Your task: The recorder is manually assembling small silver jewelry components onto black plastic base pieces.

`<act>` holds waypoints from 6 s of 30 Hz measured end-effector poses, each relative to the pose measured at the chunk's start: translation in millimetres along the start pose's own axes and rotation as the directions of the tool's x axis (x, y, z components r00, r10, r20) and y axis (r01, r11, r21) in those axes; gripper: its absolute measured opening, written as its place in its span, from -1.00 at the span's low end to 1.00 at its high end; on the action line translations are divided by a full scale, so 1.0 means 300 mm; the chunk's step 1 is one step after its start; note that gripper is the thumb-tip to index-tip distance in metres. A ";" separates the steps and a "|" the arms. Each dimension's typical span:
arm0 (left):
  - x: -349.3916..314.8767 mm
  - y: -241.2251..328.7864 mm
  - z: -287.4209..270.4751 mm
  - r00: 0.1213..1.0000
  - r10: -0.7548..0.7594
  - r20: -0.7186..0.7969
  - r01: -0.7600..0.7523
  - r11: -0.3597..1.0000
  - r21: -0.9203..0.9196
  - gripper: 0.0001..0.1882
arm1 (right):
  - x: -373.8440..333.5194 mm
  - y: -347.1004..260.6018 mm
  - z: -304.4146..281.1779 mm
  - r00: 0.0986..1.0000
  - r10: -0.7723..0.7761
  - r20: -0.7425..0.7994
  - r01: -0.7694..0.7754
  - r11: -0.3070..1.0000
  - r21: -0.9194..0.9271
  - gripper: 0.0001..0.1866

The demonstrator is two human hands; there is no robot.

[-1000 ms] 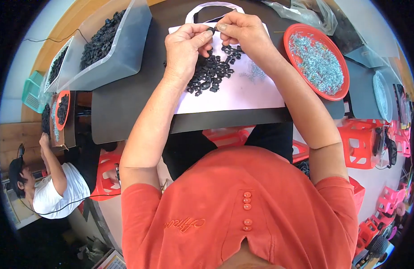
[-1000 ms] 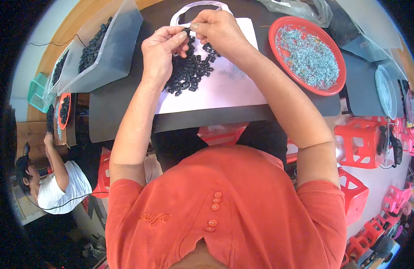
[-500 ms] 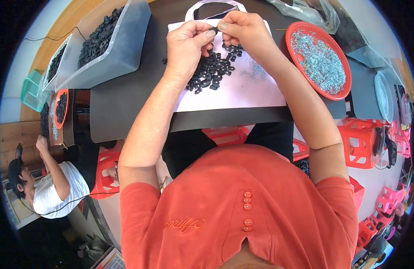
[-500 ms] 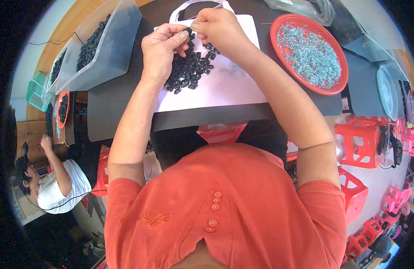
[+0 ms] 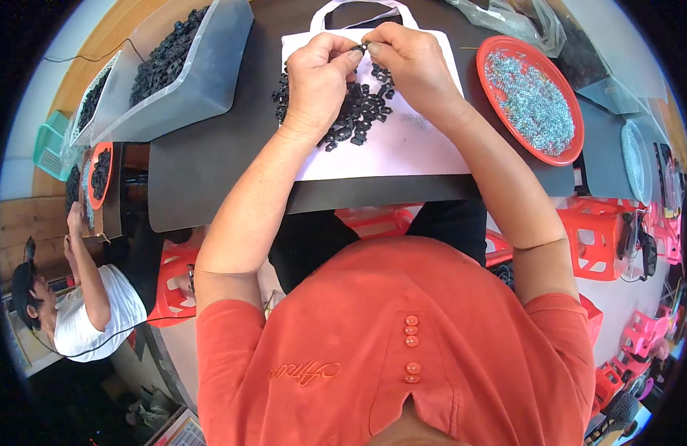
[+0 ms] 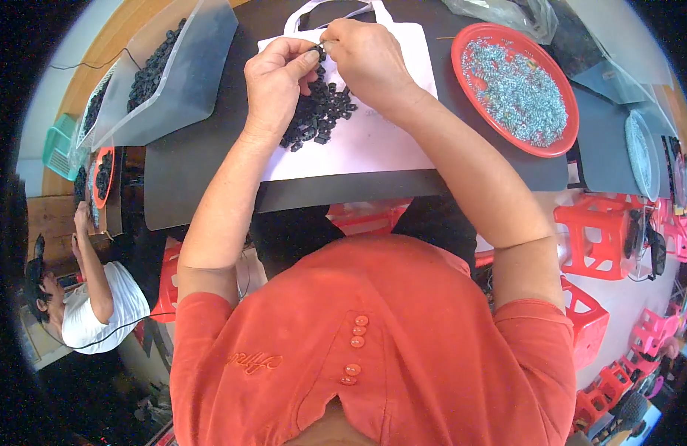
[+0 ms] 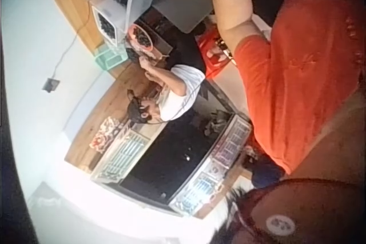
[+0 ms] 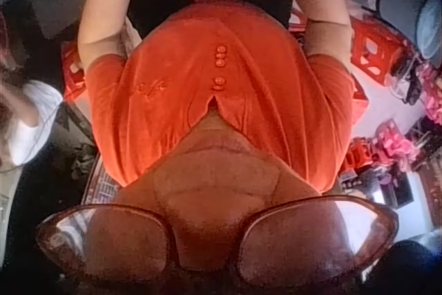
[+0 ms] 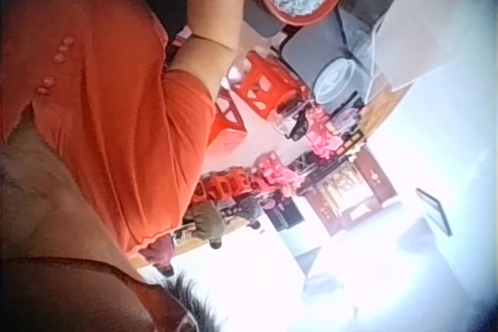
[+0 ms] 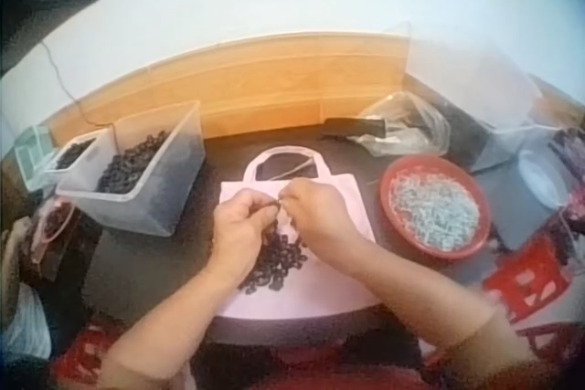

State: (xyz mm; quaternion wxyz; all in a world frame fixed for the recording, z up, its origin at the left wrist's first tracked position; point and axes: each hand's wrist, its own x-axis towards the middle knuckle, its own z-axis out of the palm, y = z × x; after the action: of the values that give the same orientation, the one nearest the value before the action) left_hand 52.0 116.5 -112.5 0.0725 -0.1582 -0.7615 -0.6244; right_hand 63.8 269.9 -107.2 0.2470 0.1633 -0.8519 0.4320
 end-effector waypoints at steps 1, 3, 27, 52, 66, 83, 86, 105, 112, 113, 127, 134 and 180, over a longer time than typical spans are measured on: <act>-0.001 -0.002 0.001 1.000 -0.001 0.000 0.001 1.000 -0.001 -0.95 | 0.002 -0.001 -0.002 1.000 0.009 0.018 -0.009 1.000 -0.004 -0.82; -0.001 -0.006 0.003 1.000 0.018 -0.010 -0.017 0.999 0.049 -0.95 | 0.004 -0.002 -0.004 0.999 0.018 0.036 -0.018 1.000 -0.009 -0.81; -0.026 -0.026 0.032 0.991 0.115 -0.074 -0.104 0.985 0.139 -0.93 | -0.039 0.002 0.074 0.962 -0.236 -0.133 0.166 0.901 -0.401 -0.89; 0.004 0.014 -0.016 0.980 -0.187 0.067 0.199 0.920 -0.337 -0.85 | -0.014 -0.010 0.039 0.963 -0.239 -0.121 0.197 0.938 -0.285 -0.76; -0.010 0.020 -0.016 0.981 -0.152 0.119 0.184 0.920 -0.347 -0.91 | -0.024 0.017 0.056 0.815 -0.568 -0.116 0.461 0.757 -0.463 -0.79; 0.182 0.297 -0.557 0.849 0.274 -0.452 -0.260 0.961 0.095 -0.84 | 0.056 0.026 -0.119 0.926 0.077 -0.371 0.004 0.977 0.213 -0.76; 0.192 0.254 -0.598 0.832 0.402 -0.382 -0.149 0.825 0.545 -0.82 | 0.062 0.015 -0.132 0.920 0.076 -0.385 0.027 0.966 0.257 -0.78; -0.084 0.039 0.108 0.676 0.356 0.645 -0.722 0.495 0.483 -0.85 | 0.067 0.021 -0.181 0.894 0.036 -0.446 0.071 0.972 0.223 -0.83; -0.086 0.028 0.100 0.711 0.403 0.576 -0.698 0.499 0.513 -0.88 | 0.052 -0.057 -0.206 0.937 0.243 -0.252 -0.078 0.847 0.526 -0.86; -0.080 0.040 0.105 0.760 0.389 0.520 -0.639 0.592 0.491 -0.88 | 0.061 0.001 -0.188 0.941 0.150 -0.303 -0.017 0.917 0.399 -0.87; -0.026 0.046 0.110 0.930 0.045 0.365 -0.166 0.937 0.306 -0.89 | 0.087 0.090 -0.178 0.992 0.055 -0.112 -0.040 0.991 0.129 -0.85; 0.016 0.058 0.088 0.966 -0.074 0.249 0.044 0.991 0.127 -0.88 | 0.072 0.060 -0.186 0.994 0.040 0.102 -0.040 0.999 0.003 -0.75; -0.004 0.042 0.081 0.988 -0.016 0.153 0.037 0.990 -0.133 -0.85 | 0.051 -0.013 -0.155 0.939 0.233 0.253 -0.267 0.957 0.112 -0.72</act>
State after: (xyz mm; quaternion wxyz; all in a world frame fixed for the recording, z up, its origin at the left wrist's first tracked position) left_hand 59.4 142.1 -106.2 -0.0048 -0.1993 -0.7226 -0.6619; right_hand 66.3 304.6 -72.6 0.0742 0.1213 -0.8555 0.4979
